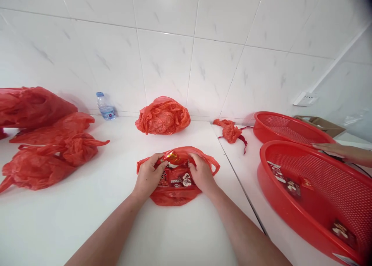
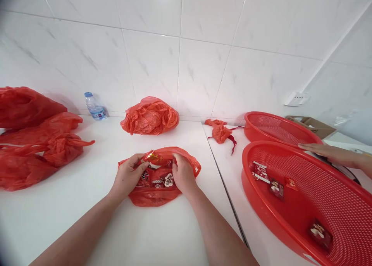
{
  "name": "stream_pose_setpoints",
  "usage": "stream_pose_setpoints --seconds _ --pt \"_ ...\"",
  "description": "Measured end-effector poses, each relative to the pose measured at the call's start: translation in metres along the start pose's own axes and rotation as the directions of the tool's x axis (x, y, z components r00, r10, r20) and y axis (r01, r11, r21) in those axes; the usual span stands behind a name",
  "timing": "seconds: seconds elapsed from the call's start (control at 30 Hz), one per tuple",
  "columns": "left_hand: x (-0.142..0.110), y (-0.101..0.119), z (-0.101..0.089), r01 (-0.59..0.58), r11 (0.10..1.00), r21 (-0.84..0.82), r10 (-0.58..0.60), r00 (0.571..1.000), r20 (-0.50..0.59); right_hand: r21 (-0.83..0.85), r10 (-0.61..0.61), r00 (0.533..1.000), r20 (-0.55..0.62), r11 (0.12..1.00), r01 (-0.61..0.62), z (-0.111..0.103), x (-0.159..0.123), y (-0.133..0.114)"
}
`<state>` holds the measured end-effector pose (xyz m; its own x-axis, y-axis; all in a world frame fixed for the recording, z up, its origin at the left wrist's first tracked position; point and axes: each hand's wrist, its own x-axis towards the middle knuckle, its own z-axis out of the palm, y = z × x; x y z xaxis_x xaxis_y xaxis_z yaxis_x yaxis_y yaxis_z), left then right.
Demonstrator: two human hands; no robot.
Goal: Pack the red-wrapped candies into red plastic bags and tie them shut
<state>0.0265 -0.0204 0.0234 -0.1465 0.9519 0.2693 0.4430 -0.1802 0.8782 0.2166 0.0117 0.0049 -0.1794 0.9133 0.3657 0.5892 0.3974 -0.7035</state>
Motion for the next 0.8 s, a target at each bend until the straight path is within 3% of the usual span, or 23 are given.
stream_pose_setpoints --seconds 0.07,0.2,0.37,0.5,0.7,0.8 --pt "0.001 -0.001 -0.002 0.049 0.999 -0.019 -0.049 0.998 -0.025 -0.046 0.026 0.999 0.034 0.999 -0.024 0.000 0.001 0.003" --pt "0.001 -0.003 -0.002 0.078 0.996 -0.048 -0.081 0.995 -0.052 -0.109 -0.030 0.996 0.089 0.993 0.039 0.005 0.003 0.007" --pt "0.000 -0.003 0.000 0.079 0.996 -0.044 -0.081 0.995 -0.055 -0.165 0.001 0.999 0.053 0.986 0.008 0.010 0.005 0.008" --pt "0.001 -0.003 -0.001 0.072 0.996 -0.048 -0.075 0.996 -0.057 -0.104 0.039 0.999 0.026 0.994 -0.036 0.005 0.004 0.004" --pt "0.000 -0.003 0.001 0.059 0.996 -0.067 -0.060 0.998 -0.021 0.033 0.089 0.985 -0.147 0.996 -0.086 -0.007 0.003 -0.004" --pt "-0.002 -0.002 0.003 0.039 0.997 -0.070 -0.039 0.999 -0.003 0.003 0.090 0.973 -0.214 0.996 -0.091 -0.008 0.004 -0.002"
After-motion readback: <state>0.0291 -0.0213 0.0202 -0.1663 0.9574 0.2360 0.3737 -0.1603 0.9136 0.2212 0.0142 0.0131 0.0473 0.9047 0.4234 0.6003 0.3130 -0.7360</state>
